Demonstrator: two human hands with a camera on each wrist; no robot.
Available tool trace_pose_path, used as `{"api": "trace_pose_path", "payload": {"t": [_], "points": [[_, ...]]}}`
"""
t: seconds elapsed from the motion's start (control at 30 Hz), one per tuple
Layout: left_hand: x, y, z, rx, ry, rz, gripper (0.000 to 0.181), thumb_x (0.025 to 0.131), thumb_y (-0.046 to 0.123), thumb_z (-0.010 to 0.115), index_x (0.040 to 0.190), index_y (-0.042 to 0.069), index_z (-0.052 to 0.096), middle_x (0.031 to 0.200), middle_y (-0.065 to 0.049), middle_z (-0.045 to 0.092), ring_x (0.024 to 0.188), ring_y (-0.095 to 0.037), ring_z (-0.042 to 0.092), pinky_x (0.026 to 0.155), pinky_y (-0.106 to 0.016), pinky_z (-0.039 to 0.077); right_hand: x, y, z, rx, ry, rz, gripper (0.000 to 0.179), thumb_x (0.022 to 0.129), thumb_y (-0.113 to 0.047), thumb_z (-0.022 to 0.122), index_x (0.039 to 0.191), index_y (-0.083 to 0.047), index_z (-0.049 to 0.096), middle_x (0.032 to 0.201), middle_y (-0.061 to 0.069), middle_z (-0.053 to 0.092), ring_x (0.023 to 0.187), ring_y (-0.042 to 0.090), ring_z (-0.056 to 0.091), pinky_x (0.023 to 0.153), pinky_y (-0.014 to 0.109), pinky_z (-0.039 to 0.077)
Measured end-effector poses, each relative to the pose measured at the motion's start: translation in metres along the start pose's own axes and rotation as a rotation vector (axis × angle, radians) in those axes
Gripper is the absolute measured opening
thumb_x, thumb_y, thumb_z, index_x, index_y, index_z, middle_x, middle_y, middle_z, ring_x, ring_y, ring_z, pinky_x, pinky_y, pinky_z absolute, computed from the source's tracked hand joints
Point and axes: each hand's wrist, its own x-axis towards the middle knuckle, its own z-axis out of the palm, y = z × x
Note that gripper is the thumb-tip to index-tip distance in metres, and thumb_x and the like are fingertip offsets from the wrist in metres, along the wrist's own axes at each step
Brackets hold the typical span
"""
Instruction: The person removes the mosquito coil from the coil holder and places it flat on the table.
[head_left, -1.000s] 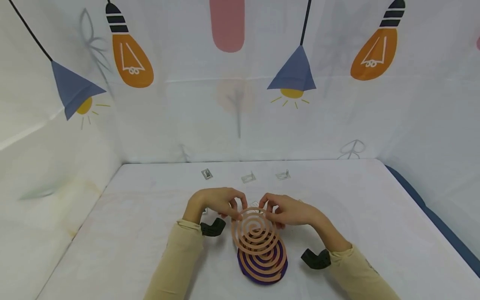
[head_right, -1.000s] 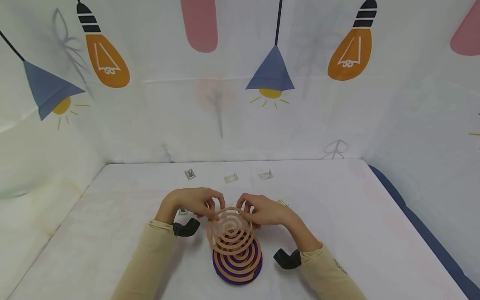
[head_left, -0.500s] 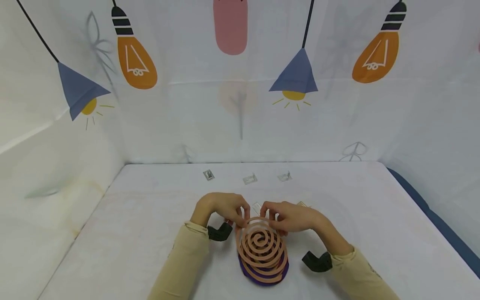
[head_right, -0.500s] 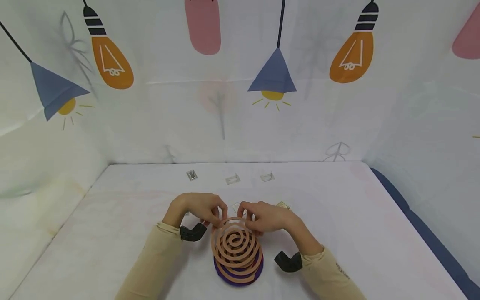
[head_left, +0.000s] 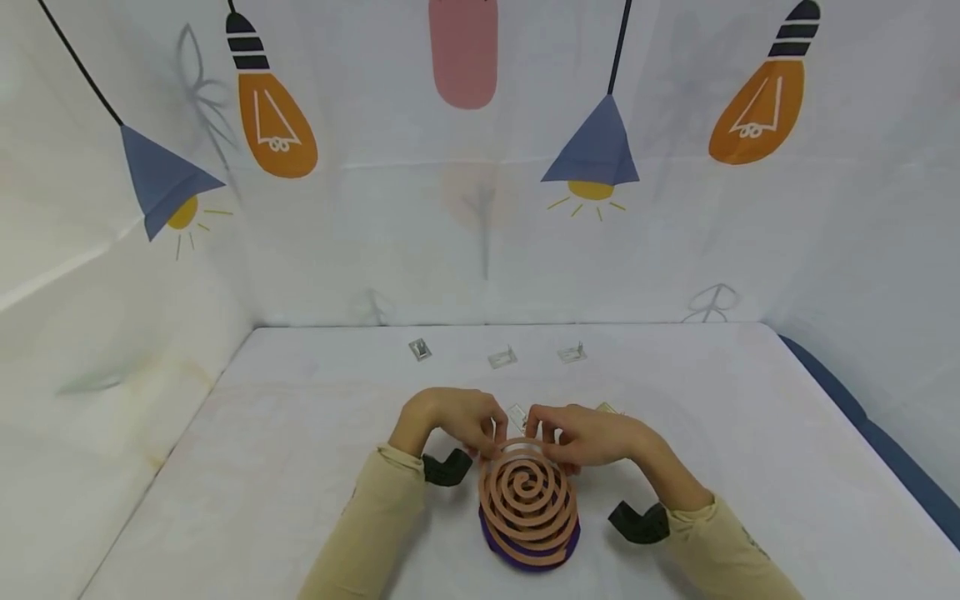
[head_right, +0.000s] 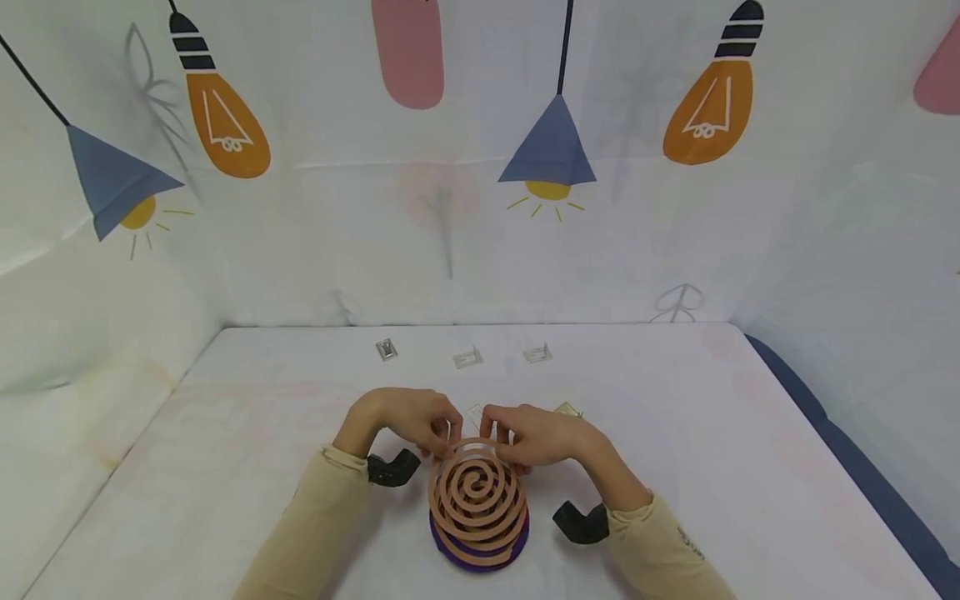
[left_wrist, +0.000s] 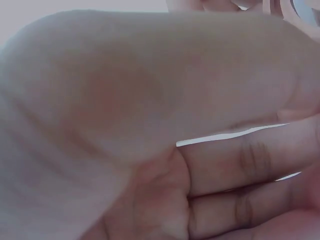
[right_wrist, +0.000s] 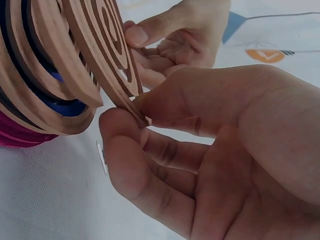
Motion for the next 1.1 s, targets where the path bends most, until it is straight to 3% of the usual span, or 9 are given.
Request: {"api": "trace_pose_path", "payload": {"t": [0.2,0.43,0.53,0.8,1.1], "points": [[0.001,0.002,0.0,0.05,-0.022,0.062,0.008,0.085,0.014,0.067,0.077,0.014,0.066,0.068,0.001,0.065,0.071,-0.029,0.066,0.057,-0.017,0.044,0.0,-0.001,0.0,0.005,-0.023,-0.003,0.014,0.097,-0.012,0.05,0.111,-0.012,0.049,0.087,0.004,0.06,0.057,0.011,0.06,0.053,0.024,0.051],[0.002,0.005,0.001,0.148,-0.019,0.058,0.01,0.083,0.018,0.068,0.073,0.018,0.067,0.071,0.01,0.061,0.063,-0.003,0.057,0.061,-0.017,0.044,0.002,0.001,0.002,0.002,-0.045,-0.017,0.012,0.096,-0.012,0.053,0.108,-0.012,0.052,0.089,0.003,0.058,0.058,0.01,0.06,0.053,0.025,0.052],[0.003,0.006,0.003,0.177,-0.021,0.056,0.011,0.082,0.019,0.07,0.072,0.018,0.069,0.069,0.012,0.06,0.064,0.0,0.052,0.062,-0.017,0.042,0.003,0.0,0.004,0.009,-0.064,-0.005,0.013,0.096,-0.013,0.053,0.109,-0.012,0.052,0.086,0.003,0.057,0.058,0.009,0.06,0.054,0.025,0.052],[0.003,0.01,0.009,0.207,-0.028,0.019,0.015,0.081,0.02,0.072,0.067,0.017,0.067,0.066,0.013,0.059,0.063,0.0,0.049,0.06,-0.016,0.039,0.002,0.0,0.008,0.016,-0.086,0.05,0.013,0.095,-0.013,0.054,0.107,-0.015,0.052,0.082,0.003,0.058,0.058,0.01,0.061,0.055,0.027,0.053],[0.006,0.016,0.011,0.199,-0.024,-0.067,0.017,0.08,0.018,0.073,0.067,0.018,0.063,0.063,0.01,0.056,0.058,-0.002,0.048,0.055,-0.017,0.04,0.001,-0.002,0.008,-0.042,-0.078,0.069,0.011,0.095,-0.013,0.055,0.105,-0.016,0.053,0.081,0.0,0.057,0.057,0.009,0.059,0.053,0.023,0.049]]}}
